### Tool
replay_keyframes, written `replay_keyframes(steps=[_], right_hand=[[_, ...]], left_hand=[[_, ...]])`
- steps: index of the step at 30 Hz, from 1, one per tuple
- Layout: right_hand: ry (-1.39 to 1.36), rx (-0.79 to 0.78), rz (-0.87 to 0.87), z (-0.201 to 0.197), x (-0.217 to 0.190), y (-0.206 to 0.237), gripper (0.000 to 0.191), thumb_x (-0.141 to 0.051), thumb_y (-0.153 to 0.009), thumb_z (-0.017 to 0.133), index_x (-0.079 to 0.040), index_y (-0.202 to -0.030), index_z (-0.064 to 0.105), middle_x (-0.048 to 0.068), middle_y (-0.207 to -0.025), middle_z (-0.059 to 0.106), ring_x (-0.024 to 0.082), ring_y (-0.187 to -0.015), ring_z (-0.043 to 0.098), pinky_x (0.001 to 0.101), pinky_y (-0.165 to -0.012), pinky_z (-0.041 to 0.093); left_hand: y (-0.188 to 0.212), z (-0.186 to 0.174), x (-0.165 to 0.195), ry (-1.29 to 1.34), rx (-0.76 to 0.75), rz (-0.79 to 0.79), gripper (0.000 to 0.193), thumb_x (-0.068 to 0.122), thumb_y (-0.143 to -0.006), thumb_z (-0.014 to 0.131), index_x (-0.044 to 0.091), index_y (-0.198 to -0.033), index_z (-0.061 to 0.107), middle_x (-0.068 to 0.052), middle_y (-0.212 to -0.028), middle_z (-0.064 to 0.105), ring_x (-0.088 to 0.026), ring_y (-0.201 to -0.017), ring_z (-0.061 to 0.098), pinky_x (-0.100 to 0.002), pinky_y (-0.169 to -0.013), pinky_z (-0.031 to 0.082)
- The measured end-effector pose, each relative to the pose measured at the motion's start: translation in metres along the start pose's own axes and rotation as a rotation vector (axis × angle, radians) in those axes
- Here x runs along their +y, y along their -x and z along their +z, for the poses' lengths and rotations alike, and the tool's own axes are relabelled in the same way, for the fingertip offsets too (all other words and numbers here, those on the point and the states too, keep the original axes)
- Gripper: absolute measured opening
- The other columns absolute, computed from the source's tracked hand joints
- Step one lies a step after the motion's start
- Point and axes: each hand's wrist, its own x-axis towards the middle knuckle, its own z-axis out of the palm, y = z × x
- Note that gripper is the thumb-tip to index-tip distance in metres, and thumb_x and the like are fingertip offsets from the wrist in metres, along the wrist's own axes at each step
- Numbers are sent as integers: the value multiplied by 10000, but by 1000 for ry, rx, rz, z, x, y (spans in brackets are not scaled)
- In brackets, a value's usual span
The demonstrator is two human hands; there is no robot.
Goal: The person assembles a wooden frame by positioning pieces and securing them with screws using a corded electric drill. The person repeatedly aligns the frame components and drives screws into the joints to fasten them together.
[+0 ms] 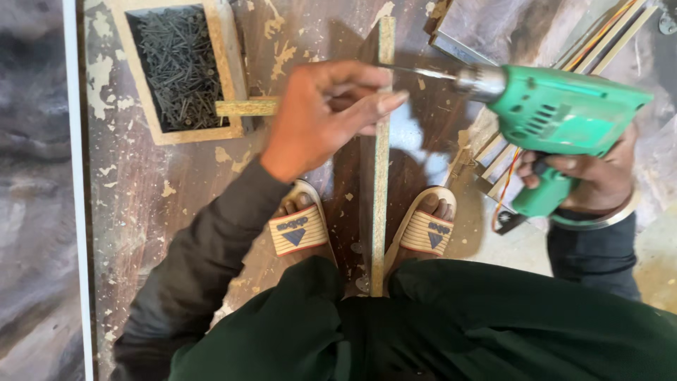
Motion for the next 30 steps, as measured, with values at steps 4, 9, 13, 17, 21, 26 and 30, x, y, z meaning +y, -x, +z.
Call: replay_keyframes(steps=[4, 9, 13, 17, 21, 26, 30], right_hand=[[59, 47, 55, -51, -6, 6, 543, 82, -820, 615, 80, -1362, 585, 213, -893, 719, 256, -691, 740, 371, -601, 627], [283, 50, 100, -95, 7, 10, 388, 124, -876, 596, 103, -1262, 563, 233, -912, 696, 267, -686, 707, 354, -542, 586], [265, -20, 122, -113, 23, 5, 448, 127, -850, 598, 103, -1297, 573, 226, -933, 706, 267, -716, 719, 351, -549, 593], [136, -70, 114, -118, 28, -9, 568, 121, -829, 594, 86, -1394, 557, 192, -901, 708, 252, -741, 733, 362, -594, 620], [175, -38, 134, -112, 26, -3, 589, 138, -802, 591, 89, -1386, 534, 187, -923, 702, 254, -746, 730, 349, -567, 603], [210, -67, 126, -111, 24, -12, 600, 137, -807, 592, 77, -1400, 520, 185, -949, 713, 248, -754, 739, 352, -586, 612], [239, -78, 123, -116, 23, -15, 618, 115, -836, 620, 57, -1443, 518, 180, -962, 721, 237, -751, 744, 344, -597, 625]], left_hand=[[15, -28, 7, -1004, 72, 453, 603, 410, -949, 800, 81, -1386, 548, -158, -1009, 730, -291, -898, 731, -457, -780, 587], [-3, -12, -12, -1529, -156, 420, 1040, 463, -781, 759, 217, -1626, 205, -177, -930, 682, -343, -871, 688, -490, -751, 554], [-13, -5, -37, -1596, -150, 366, 959, 292, -888, 710, 292, -1665, 148, -140, -885, 687, -282, -772, 682, -422, -686, 554], [-17, -5, -46, -1674, -173, 355, 917, 50, -950, 635, 287, -1697, 158, -57, -742, 620, -213, -655, 639, -370, -652, 537], [-17, -3, -47, -1598, -129, 421, 911, 60, -940, 634, 270, -1695, 168, -48, -724, 584, -229, -708, 645, -378, -658, 523], [-19, -2, -47, -1605, -128, 437, 897, 45, -959, 626, 262, -1701, 171, -45, -740, 572, -220, -705, 629, -369, -646, 503], [-22, -1, -49, -1627, -150, 421, 879, 35, -968, 623, 250, -1696, 179, -37, -733, 571, -207, -676, 619, -365, -625, 494]])
